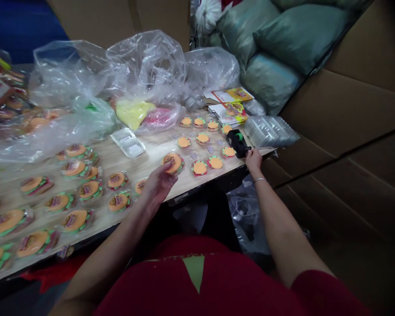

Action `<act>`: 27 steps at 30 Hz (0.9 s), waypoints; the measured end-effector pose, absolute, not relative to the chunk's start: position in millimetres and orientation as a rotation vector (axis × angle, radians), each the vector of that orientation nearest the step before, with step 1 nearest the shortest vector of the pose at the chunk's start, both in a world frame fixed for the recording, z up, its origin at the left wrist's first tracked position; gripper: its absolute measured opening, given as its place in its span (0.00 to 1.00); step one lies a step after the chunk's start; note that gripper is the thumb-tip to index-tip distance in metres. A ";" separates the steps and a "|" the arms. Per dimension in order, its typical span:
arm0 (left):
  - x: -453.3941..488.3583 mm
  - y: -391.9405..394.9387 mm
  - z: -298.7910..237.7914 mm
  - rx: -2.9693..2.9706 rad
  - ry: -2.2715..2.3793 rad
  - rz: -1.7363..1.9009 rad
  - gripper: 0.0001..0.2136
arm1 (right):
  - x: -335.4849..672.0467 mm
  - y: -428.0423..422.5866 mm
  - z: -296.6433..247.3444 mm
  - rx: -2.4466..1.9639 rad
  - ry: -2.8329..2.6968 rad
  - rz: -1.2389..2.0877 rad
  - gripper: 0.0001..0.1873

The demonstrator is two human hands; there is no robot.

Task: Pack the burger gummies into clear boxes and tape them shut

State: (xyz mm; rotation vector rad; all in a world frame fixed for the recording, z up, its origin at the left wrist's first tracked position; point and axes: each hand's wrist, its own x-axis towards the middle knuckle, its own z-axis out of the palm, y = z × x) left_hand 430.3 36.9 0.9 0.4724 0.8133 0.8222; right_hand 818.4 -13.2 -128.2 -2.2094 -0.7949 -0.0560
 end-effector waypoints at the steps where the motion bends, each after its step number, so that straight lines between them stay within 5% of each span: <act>1: 426.3 35.6 3.7 0.440 0.802 0.802 0.07 | 814.8 -15.3 -124.2 -2.219 -0.779 -0.043 0.11; 10: 397.3 21.5 -4.8 0.477 0.766 0.905 0.05 | 728.1 -58.9 -86.9 -1.990 -0.810 0.257 0.12; 18: 414.9 16.9 -18.3 0.580 0.747 0.934 0.11 | 537.6 -54.9 -59.0 -1.121 -0.979 0.820 0.12; 27: 412.1 8.8 -22.6 0.554 0.746 1.002 0.11 | 521.8 -51.2 -54.4 -1.455 -1.195 0.575 0.10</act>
